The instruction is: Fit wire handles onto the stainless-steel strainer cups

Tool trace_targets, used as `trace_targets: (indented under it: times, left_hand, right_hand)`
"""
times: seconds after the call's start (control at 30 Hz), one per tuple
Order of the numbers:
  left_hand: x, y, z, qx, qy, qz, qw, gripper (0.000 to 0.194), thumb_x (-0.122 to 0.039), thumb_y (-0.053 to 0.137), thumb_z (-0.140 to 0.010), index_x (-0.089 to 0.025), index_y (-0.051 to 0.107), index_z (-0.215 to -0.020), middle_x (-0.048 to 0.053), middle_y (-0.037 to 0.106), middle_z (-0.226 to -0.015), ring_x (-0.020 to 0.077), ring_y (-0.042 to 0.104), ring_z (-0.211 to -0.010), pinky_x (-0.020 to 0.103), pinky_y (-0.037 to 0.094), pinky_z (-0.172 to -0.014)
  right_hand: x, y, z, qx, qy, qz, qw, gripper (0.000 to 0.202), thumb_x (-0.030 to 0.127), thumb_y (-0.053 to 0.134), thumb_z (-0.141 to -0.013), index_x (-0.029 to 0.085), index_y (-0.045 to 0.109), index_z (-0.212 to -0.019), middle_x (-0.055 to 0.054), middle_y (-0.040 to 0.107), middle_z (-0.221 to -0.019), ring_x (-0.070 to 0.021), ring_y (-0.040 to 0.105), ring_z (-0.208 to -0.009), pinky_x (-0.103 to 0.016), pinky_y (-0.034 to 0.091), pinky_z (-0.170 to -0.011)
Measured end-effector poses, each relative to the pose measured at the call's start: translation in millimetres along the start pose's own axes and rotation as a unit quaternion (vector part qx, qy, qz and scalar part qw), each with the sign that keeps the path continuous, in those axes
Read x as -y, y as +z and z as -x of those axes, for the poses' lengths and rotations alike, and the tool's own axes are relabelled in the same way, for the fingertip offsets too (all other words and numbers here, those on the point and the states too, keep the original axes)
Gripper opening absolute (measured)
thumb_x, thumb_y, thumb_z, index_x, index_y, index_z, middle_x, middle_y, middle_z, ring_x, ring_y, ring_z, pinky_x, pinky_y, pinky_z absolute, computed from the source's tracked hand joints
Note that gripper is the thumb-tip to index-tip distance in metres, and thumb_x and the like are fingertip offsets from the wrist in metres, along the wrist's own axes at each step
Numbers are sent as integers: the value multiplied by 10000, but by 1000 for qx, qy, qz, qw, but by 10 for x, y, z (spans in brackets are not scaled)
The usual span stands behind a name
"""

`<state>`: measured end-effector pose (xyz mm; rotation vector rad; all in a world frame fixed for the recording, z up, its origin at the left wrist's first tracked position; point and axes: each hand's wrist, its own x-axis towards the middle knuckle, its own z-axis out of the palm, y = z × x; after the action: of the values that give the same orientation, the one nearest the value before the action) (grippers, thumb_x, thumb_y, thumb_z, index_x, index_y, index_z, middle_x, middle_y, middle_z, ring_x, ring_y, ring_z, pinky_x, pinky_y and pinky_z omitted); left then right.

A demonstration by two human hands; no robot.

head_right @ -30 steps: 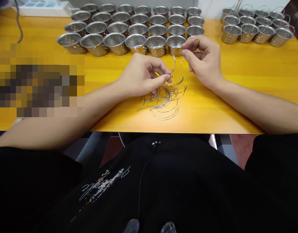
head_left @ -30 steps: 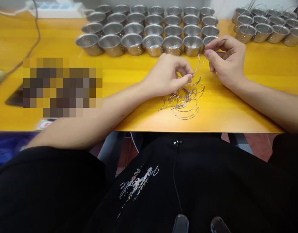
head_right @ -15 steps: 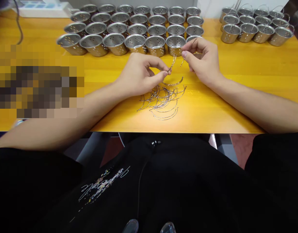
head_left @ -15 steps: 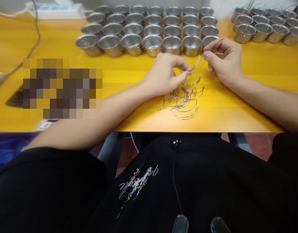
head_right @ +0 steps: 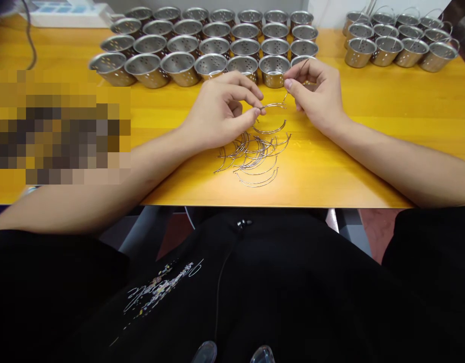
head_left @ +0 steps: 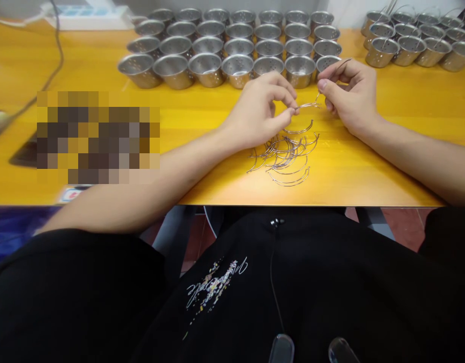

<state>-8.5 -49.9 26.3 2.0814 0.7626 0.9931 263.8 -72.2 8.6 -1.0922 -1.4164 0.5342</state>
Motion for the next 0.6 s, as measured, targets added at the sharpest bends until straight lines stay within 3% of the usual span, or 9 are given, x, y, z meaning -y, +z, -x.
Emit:
trace_targets:
  times: [0.1,0.27,0.43,0.5,0.6]
  left_hand:
    - [-7,-11,10,12,-14,22,1000,81,-369,900,-1067,-365,871,-991,57,846,-992,329,679,-1262,391,634,-991]
    - [-22,-24,14,11,-12,12,1000,85,-363,940,-1047,-343,882,-987,65,826,-999,315,671,-1132,424,646,-1052]
    - [-56,-46,-10,27,-21,10,999,91,-394,973,-989,-361,890,-974,76,824,-1061,353,712,-1268,450,663,-1080]
    - [-76,-49,-8,20,-21,11,1000,93,-401,985,-974,-376,895,-966,86,809,-1059,380,712,-1313,465,667,-1065]
    - [-107,-51,1,20,-33,36,999,132,-349,1015,-971,-369,885,-960,91,738,-998,398,626,-1472,486,642,-1186]
  right_hand:
    - [-29,8,-17,1,-2,1,1000,603,977,1107,-859,427,894,-986,23,840,-939,-189,577,-623,-475,531,-610]
    - [-43,3,-16,-5,12,12,1000,652,1023,1079,-850,418,881,-991,29,853,-934,-188,564,-632,-473,566,-604]
    - [-77,-9,-27,15,0,-11,1000,480,848,1143,-915,444,906,-1018,39,840,-941,-187,578,-627,-461,525,-606]
    - [-86,7,-39,7,-5,-33,999,536,868,1172,-860,415,912,-982,36,825,-896,-171,566,-582,-447,465,-567]
    - [-90,41,-56,-6,-9,-41,999,660,980,1152,-803,388,904,-953,48,811,-846,-141,553,-547,-418,426,-518]
